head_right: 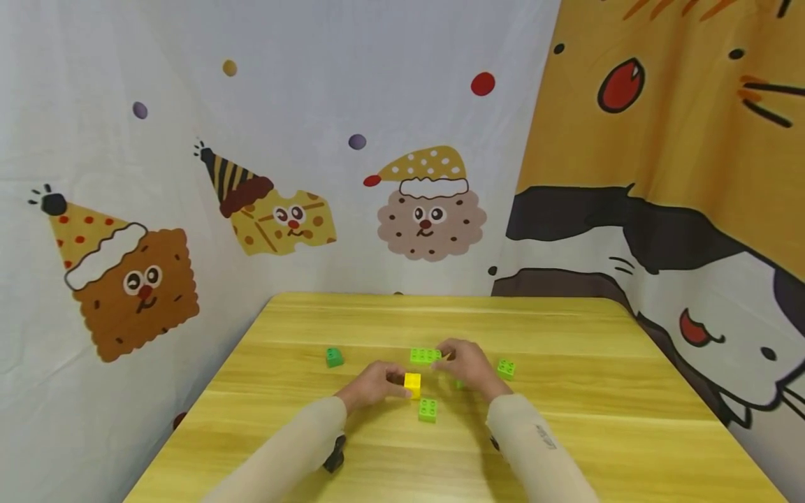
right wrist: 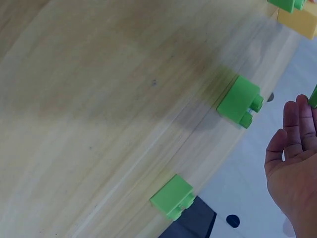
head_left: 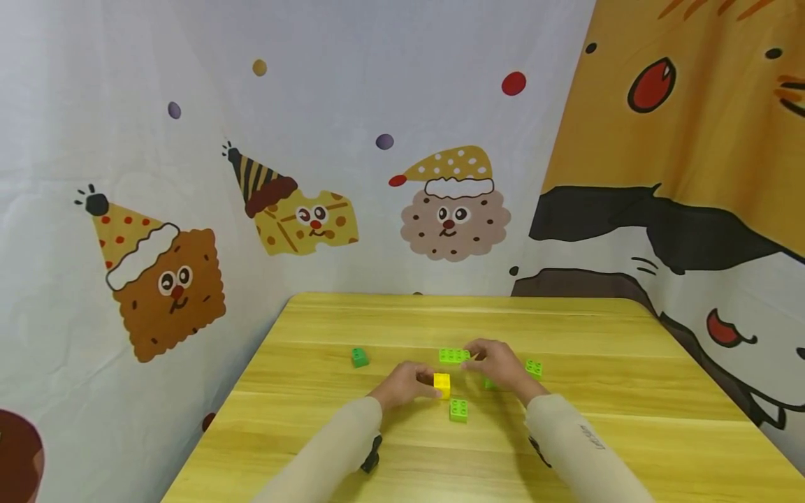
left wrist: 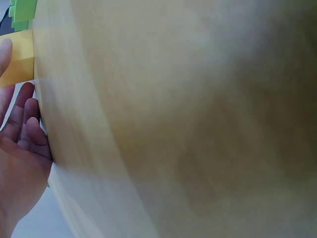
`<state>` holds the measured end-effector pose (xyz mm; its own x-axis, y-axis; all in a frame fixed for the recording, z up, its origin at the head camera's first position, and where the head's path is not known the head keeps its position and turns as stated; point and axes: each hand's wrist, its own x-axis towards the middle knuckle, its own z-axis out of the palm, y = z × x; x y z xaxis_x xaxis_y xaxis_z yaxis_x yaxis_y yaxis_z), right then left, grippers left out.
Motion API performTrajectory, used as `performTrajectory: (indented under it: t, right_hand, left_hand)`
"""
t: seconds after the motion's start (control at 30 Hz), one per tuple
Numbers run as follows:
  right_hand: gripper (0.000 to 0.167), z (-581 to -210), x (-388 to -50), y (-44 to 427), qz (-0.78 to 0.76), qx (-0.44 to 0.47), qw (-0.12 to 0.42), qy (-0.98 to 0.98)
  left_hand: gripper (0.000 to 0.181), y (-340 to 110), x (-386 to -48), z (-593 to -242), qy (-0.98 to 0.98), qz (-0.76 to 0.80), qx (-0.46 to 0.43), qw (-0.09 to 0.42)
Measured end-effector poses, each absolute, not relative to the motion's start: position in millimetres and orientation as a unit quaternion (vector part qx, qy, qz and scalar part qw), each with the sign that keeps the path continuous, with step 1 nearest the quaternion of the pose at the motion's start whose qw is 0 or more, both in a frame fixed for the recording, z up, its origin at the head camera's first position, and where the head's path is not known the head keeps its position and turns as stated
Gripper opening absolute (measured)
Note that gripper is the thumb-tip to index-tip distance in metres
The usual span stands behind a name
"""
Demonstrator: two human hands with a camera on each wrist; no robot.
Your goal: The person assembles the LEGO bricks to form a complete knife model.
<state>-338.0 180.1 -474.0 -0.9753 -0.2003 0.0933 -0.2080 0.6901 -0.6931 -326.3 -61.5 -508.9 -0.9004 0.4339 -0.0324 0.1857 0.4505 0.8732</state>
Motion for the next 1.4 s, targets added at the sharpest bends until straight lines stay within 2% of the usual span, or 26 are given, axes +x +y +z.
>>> performTrajectory:
  t: [0.37,0.83,1.4]
  right_hand:
    - [0.04,-478,-327,174,0.402,0.136,0.002,-0.906]
    - [0.032,-484,-318,166,0.413,0.17,0.001,-0.895]
    - [0.028,-491,-317,163,0.417,0.202,-0.031,-0.886]
  left_hand:
    - [0.026,-62,-324,-509,0.838,0.498,0.186,0.122]
    - [0.019,-62,-325,-511,0.846,0.488,0.183,0.11]
    - [0.013,-62,-321,-510,0.832,0.51,0.187,0.11]
